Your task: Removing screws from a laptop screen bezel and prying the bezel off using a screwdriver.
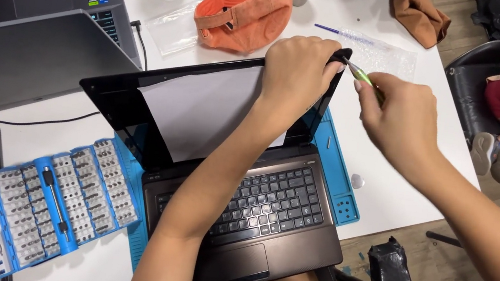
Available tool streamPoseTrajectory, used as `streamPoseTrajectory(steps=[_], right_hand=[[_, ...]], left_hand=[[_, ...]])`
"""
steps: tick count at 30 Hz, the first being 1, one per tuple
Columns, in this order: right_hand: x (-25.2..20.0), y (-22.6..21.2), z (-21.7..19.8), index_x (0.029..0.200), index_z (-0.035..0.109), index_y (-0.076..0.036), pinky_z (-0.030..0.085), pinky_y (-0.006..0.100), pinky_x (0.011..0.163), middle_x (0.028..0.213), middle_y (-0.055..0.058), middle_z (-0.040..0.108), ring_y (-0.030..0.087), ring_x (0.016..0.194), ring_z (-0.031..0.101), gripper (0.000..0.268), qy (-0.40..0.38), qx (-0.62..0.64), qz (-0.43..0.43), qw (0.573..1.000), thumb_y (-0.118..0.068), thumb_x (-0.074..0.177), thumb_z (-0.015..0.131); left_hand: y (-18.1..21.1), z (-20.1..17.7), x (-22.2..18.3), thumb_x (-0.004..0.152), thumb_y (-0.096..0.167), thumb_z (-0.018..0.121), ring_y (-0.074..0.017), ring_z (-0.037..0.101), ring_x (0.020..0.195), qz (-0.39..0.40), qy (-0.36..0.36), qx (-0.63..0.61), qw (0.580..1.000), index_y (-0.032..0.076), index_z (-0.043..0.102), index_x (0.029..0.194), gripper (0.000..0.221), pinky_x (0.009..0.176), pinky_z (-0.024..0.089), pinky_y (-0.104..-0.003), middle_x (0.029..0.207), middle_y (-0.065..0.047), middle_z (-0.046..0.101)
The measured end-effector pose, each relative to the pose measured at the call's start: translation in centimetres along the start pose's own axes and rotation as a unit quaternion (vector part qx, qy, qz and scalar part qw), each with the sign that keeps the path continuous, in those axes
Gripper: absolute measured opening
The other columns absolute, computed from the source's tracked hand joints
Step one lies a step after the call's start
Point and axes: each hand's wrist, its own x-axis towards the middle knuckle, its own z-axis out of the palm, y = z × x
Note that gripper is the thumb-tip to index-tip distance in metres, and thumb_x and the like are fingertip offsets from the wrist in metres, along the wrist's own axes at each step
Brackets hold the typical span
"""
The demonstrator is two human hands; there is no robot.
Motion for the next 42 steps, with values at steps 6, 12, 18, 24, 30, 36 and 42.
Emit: streamPoseTrajectory(steps=[6, 12, 18, 24, 30, 36, 42], right_hand=[[-0.8, -0.7, 2.5, 0.117, 0.072, -0.019, 0.028, 0.030, 0.047, 0.077, -0.005, 0.048, 0.013, 0.058, 0.047, 0.019, 0.285, -0.454, -0.194, 0.822, -0.016, 0.100, 0.064], [-0.7, -2.1, 1.3, 0.117, 0.070, -0.024, 0.025, 0.026, 0.051, 0.079, -0.007, 0.043, 0.011, 0.062, 0.043, 0.010, 0.287, -0.485, -0.188, 0.804, -0.021, 0.109, 0.066], [-0.6, -2.6, 0.6, 0.124, 0.060, -0.005, 0.044, 0.049, 0.046, 0.095, 0.014, 0.064, 0.038, 0.071, 0.064, 0.021, 0.147, -0.170, -0.093, 0.970, -0.020, 0.109, 0.059], [-1.1, -4.7, -4.3, 0.140, 0.057, 0.000, 0.042, 0.060, 0.073, 0.072, 0.020, 0.071, 0.056, 0.074, 0.064, 0.044, -0.064, 0.028, 0.073, 0.995, -0.032, 0.113, 0.043], [-2.9, -0.8, -1.1, 0.119, 0.074, 0.000, 0.042, 0.042, 0.058, 0.070, 0.008, 0.066, 0.025, 0.056, 0.059, 0.017, 0.094, 0.070, -0.047, 0.992, -0.015, 0.116, 0.066], [-2.9, -1.1, 1.2, 0.131, 0.069, -0.004, 0.043, 0.040, 0.062, 0.090, 0.010, 0.061, 0.030, 0.075, 0.056, 0.016, 0.254, -0.162, -0.213, 0.929, -0.006, 0.116, 0.064], [-2.9, -0.3, 2.9, 0.116, 0.076, -0.013, 0.056, 0.032, 0.073, 0.095, 0.004, 0.064, 0.025, 0.080, 0.066, 0.027, 0.294, -0.100, -0.256, 0.915, 0.002, 0.094, 0.072]], left_hand=[[0.1, 0.6, 0.0, 0.088, 0.046, 0.080, -0.0280, 0.069, 0.066, 0.002, 0.015, 0.026, 1.000, 0.025, 0.071, 0.082, 0.023, 0.053, 0.046, -0.045, 0.071, 0.003, 0.071], [-0.6, 0.6, -0.3, 0.086, 0.034, 0.085, -0.0263, 0.074, 0.078, 0.043, 0.053, -0.060, 0.996, 0.024, 0.071, 0.124, 0.042, 0.064, 0.052, -0.043, 0.089, 0.003, 0.079], [-0.8, 0.4, -0.6, 0.093, 0.032, 0.083, -0.0261, 0.070, 0.065, 0.183, 0.152, -0.022, 0.971, 0.034, 0.070, 0.096, 0.014, 0.048, 0.048, -0.043, 0.126, -0.001, 0.072], [-1.3, -0.2, -0.2, 0.092, 0.012, 0.073, -0.0215, 0.069, 0.061, 0.226, 0.169, -0.002, 0.959, 0.026, 0.067, 0.101, 0.017, 0.046, 0.044, -0.034, 0.111, 0.002, 0.072], [-1.3, -0.1, 0.1, 0.092, 0.021, 0.082, -0.0175, 0.064, 0.058, 0.228, 0.204, 0.003, 0.952, 0.023, 0.070, 0.091, 0.012, 0.046, 0.042, -0.030, 0.104, 0.006, 0.070], [0.3, -2.2, -0.8, 0.095, 0.017, 0.085, -0.0282, 0.069, 0.118, 0.233, 0.202, -0.020, 0.951, 0.017, 0.075, 0.117, 0.024, 0.102, 0.058, -0.042, 0.124, -0.005, 0.072], [0.8, -0.3, -2.3, 0.105, 0.024, 0.065, -0.0178, 0.048, 0.066, 0.266, 0.339, -0.024, 0.902, 0.017, 0.079, 0.103, 0.016, 0.067, 0.047, -0.030, 0.073, 0.004, 0.043]])
